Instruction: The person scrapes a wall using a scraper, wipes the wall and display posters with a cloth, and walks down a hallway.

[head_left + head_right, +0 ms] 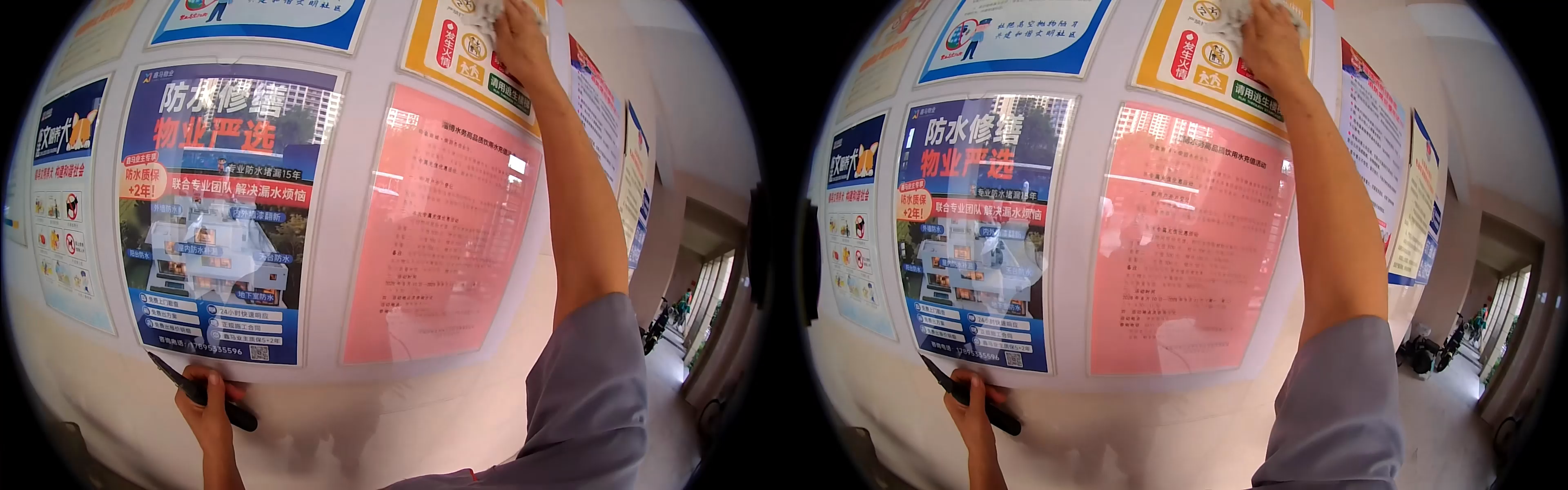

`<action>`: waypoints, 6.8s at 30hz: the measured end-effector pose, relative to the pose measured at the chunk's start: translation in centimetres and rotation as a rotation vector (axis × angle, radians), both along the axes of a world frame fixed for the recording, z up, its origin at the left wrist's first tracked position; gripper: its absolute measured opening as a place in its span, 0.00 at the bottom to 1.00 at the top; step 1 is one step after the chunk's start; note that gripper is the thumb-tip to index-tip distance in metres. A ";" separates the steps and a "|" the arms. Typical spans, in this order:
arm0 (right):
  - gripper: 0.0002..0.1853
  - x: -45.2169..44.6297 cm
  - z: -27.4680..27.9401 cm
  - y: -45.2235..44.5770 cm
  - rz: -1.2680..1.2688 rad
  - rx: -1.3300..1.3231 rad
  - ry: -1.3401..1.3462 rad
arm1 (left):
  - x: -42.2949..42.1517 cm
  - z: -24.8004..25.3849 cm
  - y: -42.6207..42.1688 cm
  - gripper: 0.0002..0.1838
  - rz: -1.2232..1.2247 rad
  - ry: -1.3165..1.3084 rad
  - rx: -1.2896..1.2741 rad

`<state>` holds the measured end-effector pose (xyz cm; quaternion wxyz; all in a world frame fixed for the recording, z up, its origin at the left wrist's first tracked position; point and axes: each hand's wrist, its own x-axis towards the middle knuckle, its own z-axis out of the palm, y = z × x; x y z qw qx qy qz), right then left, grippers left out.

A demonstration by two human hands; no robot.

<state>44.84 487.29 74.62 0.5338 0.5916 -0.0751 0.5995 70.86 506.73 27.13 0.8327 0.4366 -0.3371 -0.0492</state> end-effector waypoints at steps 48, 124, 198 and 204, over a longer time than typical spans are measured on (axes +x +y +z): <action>0.17 19.5 2.3 9.0 0.227 -0.031 0.076 | -1.4 0.1 0.0 0.10 0.046 0.105 -0.116; 0.22 28.0 -39.7 15.1 0.263 -0.062 0.950 | -5.9 -11.6 24.3 0.10 0.788 0.305 -0.185; 0.14 41.6 -18.0 20.6 0.367 -0.045 0.558 | -4.2 -16.2 29.4 0.10 0.841 0.357 -0.052; 0.20 28.4 -24.7 15.4 0.263 0.123 0.499 | -6.7 -15.9 29.7 0.11 0.825 0.405 0.047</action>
